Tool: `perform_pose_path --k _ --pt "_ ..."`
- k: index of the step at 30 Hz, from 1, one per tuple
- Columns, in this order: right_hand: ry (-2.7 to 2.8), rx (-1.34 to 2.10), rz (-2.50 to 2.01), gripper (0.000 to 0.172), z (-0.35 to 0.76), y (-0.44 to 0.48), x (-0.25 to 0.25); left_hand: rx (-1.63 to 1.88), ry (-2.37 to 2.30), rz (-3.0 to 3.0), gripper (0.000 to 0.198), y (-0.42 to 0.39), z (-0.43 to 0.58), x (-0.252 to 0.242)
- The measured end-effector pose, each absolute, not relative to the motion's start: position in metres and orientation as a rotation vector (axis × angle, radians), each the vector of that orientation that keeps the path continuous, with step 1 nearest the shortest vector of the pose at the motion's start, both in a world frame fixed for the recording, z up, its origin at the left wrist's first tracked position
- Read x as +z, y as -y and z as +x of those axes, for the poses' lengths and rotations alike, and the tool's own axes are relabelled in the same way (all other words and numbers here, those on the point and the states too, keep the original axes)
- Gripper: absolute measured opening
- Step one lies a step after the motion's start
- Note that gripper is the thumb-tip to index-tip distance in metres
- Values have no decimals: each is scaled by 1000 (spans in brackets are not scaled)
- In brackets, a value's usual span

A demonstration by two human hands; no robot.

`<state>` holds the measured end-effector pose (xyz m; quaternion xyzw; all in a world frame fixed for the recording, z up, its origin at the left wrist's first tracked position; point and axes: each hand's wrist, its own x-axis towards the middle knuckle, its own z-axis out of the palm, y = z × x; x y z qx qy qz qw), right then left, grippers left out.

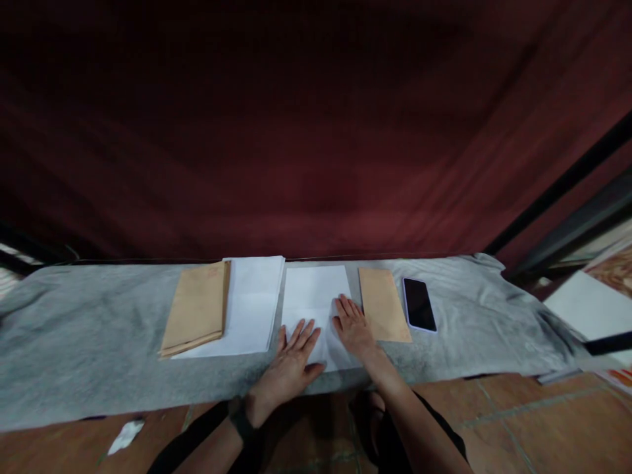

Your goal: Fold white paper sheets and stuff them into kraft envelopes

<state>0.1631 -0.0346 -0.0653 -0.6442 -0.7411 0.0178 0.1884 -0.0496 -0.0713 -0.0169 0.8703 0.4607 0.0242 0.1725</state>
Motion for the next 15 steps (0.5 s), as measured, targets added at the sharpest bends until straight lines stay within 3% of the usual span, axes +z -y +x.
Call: perform_pose_path --k 10,12,15 --pt "2244 252 -1691 52 179 49 -51 -41 -1176 2519 75 82 -63 4" --pt "2248 309 -1647 51 184 49 -48 33 -1185 2520 65 81 -67 5" --pt "2203 474 -1563 53 195 51 -40 229 -1232 2439 35 72 -80 8"
